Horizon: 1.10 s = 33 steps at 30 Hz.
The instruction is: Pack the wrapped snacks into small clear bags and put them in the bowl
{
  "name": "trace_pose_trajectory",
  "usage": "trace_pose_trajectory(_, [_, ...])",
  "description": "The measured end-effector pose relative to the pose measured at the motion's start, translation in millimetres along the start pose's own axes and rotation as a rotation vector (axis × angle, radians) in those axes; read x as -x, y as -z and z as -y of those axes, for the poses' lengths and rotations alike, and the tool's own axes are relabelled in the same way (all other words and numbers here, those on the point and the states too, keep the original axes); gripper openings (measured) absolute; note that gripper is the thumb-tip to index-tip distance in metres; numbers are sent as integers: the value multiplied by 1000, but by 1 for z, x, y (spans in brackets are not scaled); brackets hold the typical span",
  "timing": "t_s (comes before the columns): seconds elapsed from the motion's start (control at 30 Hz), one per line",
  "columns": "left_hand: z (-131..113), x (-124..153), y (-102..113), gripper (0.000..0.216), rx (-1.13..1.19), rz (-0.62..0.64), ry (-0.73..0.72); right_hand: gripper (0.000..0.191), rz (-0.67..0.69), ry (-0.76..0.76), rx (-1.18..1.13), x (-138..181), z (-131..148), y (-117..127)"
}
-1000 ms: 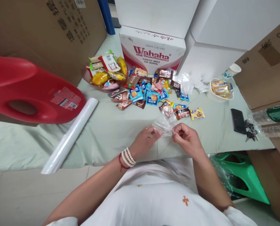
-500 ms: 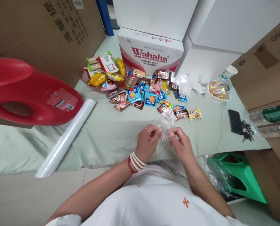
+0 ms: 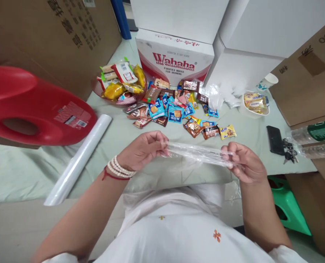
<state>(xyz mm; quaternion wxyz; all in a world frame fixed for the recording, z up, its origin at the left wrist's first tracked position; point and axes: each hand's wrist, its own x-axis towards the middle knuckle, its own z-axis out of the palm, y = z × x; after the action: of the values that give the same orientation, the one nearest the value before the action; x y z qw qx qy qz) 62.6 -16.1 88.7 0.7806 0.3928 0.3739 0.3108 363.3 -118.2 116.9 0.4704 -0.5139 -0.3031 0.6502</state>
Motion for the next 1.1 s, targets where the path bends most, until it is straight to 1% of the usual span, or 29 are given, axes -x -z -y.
trace_pose_trajectory(0.07, [1,-5,1,32,167,-84,-47,29,-16,2,-90,-11,-7,-8])
trace_pose_trajectory(0.13, [15,-10,-2,33,298,-239,-39,27,-51,8,-153,-24,-19,-20])
trace_pose_trajectory(0.2, [35,-11,-5,35,333,-422,26,27,-81,24,-193,-35,-31,-32])
trace_pose_trajectory(0.23, [45,-10,-7,39,325,-480,63,27,-88,34,-206,-39,-35,-36])
trace_pose_trajectory(0.27, [53,-9,-8,45,306,-501,100,27,-88,38,-212,-42,-39,-39])
trace_pose_trajectory(0.3, [59,-7,-10,52,277,-485,140,27,-83,33,-211,-44,-42,-41])
trace_pose_trajectory(0.4, [65,-6,-17,71,183,-338,270,28,-66,1,-187,-46,-47,-43])
trace_pose_trajectory(0.47, [63,-10,-23,72,139,-243,330,28,-62,-7,-172,-46,-47,-42])
trace_pose_trajectory(0.5, [62,-14,-26,69,111,-198,331,28,-58,-6,-167,-45,-47,-41])
trace_pose_trajectory(0.53, [61,-17,-29,63,83,-173,303,28,-50,-3,-158,-45,-46,-40])
trace_pose_trajectory(0.6, [63,-24,-33,51,40,-196,187,27,-27,6,-130,-46,-43,-35])
trace_pose_trajectory(0.67, [67,-28,-35,43,37,-273,84,27,-23,19,-90,-48,-40,-27])
trace_pose_trajectory(0.73, [71,-29,-37,41,81,-321,51,31,-76,40,-56,-51,-39,-16])
trace_pose_trajectory(0.77, [73,-29,-37,43,107,-324,49,33,-133,67,-44,-52,-40,-11])
trace_pose_trajectory(0.83, [76,-28,-40,48,144,-338,25,39,-308,167,-11,-52,-46,-7])
trace_pose_trajectory(0.9, [79,-28,-44,50,102,-375,-28,43,-476,258,45,-49,-56,-11])
trace_pose_trajectory(0.93, [81,-28,-46,51,47,-403,-62,42,-506,262,78,-46,-62,-17])
trace_pose_trajectory(0.97, [82,-28,-48,51,-27,-430,-100,42,-496,237,105,-44,-67,-24])
trace_pose_trajectory(1.03, [86,-26,-53,50,-199,-470,-174,48,-398,143,127,-44,-76,-42])
trace_pose_trajectory(1.1, [90,-23,-57,48,-350,-472,-242,54,-317,79,112,-51,-79,-59])
